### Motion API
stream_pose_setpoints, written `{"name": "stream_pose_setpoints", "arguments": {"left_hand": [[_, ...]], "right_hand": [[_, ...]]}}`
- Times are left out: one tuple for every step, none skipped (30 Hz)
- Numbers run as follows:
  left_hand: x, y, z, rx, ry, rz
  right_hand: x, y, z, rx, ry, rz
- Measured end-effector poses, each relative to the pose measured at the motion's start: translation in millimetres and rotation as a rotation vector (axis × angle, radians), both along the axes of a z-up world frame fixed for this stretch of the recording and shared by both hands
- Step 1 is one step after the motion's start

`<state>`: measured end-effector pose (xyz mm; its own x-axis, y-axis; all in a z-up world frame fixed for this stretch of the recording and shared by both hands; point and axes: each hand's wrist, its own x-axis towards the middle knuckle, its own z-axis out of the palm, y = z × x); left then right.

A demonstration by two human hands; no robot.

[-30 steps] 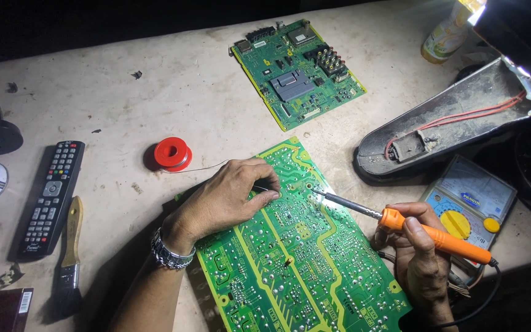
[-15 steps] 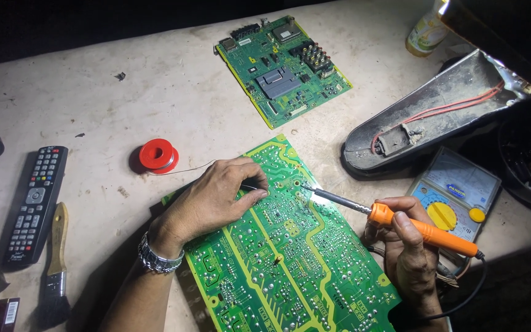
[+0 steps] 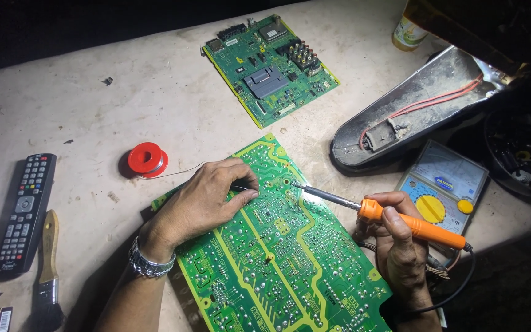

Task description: Soldering electronic components onto a large green circuit board using a soldering iron and solder wire.

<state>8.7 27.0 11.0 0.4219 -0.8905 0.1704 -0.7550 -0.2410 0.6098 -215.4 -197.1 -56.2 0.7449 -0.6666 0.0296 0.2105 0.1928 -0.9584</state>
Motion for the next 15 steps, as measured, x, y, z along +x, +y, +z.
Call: {"name": "stream_pose_setpoints", "arguments": {"left_hand": [[-0.1, -0.2, 0.1, 0.001, 0.001, -0.001], [-0.2, -0.2, 0.1, 0.011, 0.003, 0.005], [-0.4, -0.1, 0.1, 0.022, 0.007, 0.012], [-0.3, 0.0, -0.4, 0.022, 0.008, 0.012], [0.0, -0.1, -0.8, 0.019, 0.004, 0.009], [0.3, -0.2, -1.1, 0.015, 0.0, 0.007], [0.7, -0.3, -2.3, 0.015, 0.001, 0.008], [1.1, -0.3, -3.5, -0.002, 0.0, 0.005], [1.4, -0.3, -4.7, -0.018, 0.001, 0.003], [0.9, 0.0, -3.5, -0.018, 0.002, 0.004], [0.4, 0.0, -2.4, -0.007, -0.001, 0.004], [-0.1, -0.1, -1.2, 0.004, -0.004, 0.004], [-0.5, 0.0, -0.7, 0.005, -0.003, 0.002], [-0.9, 0.1, 0.0, 0.008, 0.007, 0.003], [-0.9, -0.3, 0.9, 0.01, 0.015, 0.003]], "right_hand": [[0.1, -0.4, -0.9, 0.001, 0.001, -0.001], [0.2, -0.8, -1.8, -0.002, -0.011, 0.003], [0.4, -1.1, -2.8, -0.005, -0.023, 0.008], [0.0, -1.1, -2.7, -0.004, -0.022, 0.007], [0.0, -1.1, -2.5, 0.005, -0.017, 0.006], [-0.1, -1.2, -2.3, 0.014, -0.012, 0.005], [0.4, -0.9, -3.4, 0.014, -0.011, 0.006], [1.0, -0.7, -4.5, 0.032, -0.027, -0.002], [1.4, -0.3, -5.6, 0.051, -0.043, -0.01], [1.2, -0.7, -5.7, 0.051, -0.042, -0.009], [0.8, -1.2, -5.8, 0.047, -0.031, -0.01], [0.4, -1.9, -5.8, 0.043, -0.02, -0.011], [0.1, -1.8, -5.5, 0.044, -0.019, -0.013], [-0.3, -1.8, -5.0, 0.034, -0.015, -0.007], [-0.1, -2.3, -4.4, 0.023, -0.013, -0.002]]}}
